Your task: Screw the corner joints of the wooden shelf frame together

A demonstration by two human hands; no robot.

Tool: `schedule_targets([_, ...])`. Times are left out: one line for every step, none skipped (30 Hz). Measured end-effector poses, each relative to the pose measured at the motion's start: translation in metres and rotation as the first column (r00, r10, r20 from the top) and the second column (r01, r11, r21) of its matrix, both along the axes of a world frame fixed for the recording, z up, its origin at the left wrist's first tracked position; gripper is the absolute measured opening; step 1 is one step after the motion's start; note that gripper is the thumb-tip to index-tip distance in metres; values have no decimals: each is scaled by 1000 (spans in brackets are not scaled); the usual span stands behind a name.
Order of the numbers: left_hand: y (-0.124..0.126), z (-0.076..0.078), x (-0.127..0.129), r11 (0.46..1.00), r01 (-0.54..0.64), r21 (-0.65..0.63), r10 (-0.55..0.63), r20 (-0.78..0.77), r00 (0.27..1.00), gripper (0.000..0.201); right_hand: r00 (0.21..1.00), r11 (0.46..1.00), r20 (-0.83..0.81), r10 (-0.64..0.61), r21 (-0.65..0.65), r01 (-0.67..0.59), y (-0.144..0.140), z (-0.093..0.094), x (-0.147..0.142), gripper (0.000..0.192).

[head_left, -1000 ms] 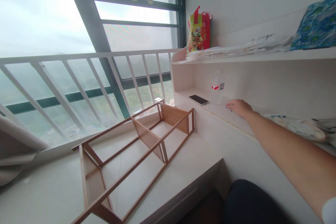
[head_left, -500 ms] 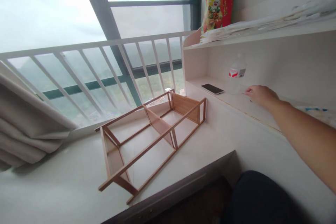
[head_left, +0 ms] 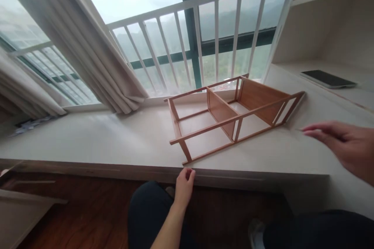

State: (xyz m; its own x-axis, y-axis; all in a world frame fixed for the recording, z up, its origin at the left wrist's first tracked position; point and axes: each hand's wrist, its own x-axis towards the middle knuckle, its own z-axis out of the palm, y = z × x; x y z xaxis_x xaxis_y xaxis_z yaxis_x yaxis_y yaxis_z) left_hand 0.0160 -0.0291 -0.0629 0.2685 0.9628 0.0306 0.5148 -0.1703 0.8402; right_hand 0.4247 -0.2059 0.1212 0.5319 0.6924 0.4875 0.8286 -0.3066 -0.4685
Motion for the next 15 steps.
schedule_targets([8, 1, -9, 998, -62, 16, 62, 6, 998, 32, 987, 993, -105, 120, 32, -117, 3, -18, -21, 62])
schedule_targets([15, 0, -17, 992, -119, 31, 119, 3, 993, 31, 960, 984, -217, 178, 47, -172, 6, -36, -42, 54])
schedule_targets([22, -1, -24, 987, -156, 45, 156, 0, 988, 32, 918, 975, -331, 220, 34, -221, 10, -55, -62, 46])
schedule_targets([28, -4, -29, 983, -174, 57, 175, -2, 985, 34, 870, 968, -431, 241, 39, -249, 14, -74, -82, 41])
schedule_targets([33, -6, -33, 983, -172, 71, 172, 0, 985, 37, 809, 960, -529, 256, 39, -278, 18, -93, -100, 37])
schedule_targets([38, -8, -35, 984, -153, 86, 153, 2, 988, 38, 748, 956, -611, 260, 51, -291, 22, -112, -118, 35])
schedule_targets([42, -10, -36, 987, -125, 103, 126, -2, 992, 38, 688, 956, -679, 258, 73, -286, 26, -129, -134, 35])
schedule_targets([45, -11, -37, 989, -93, 118, 96, -17, 995, 36, 629, 956, -735, 255, 94, -278, 29, -145, -149, 36])
schedule_targets([48, -12, -37, 990, -63, 128, 69, -44, 997, 32, 564, 952, -784, 260, 110, -286, 31, -160, -164, 38])
schedule_targets([51, -12, -37, 991, -35, 132, 46, -78, 996, 29, 502, 952, -827, 254, 122, -281, 33, -173, -177, 40])
schedule_targets([52, -11, -38, 991, -13, 132, 28, -111, 993, 26, 441, 953, -863, 245, 130, -274, 33, -185, -190, 43])
schedule_targets([54, -10, -38, 992, 6, 129, 12, -138, 990, 25, 378, 950, -895, 239, 135, -281, 34, -194, -200, 44])
schedule_targets([54, -10, -39, 992, 21, 125, -1, -155, 988, 24, 323, 945, -917, 232, 134, -299, 34, -202, -210, 45])
schedule_targets([54, -9, -40, 992, 33, 121, -13, -161, 987, 23, 280, 937, -933, 226, 130, -324, 34, -208, -217, 46])
schedule_targets([53, -8, -40, 992, 43, 118, -24, -163, 986, 23, 251, 927, -941, 225, 128, -352, 34, -213, -223, 45])
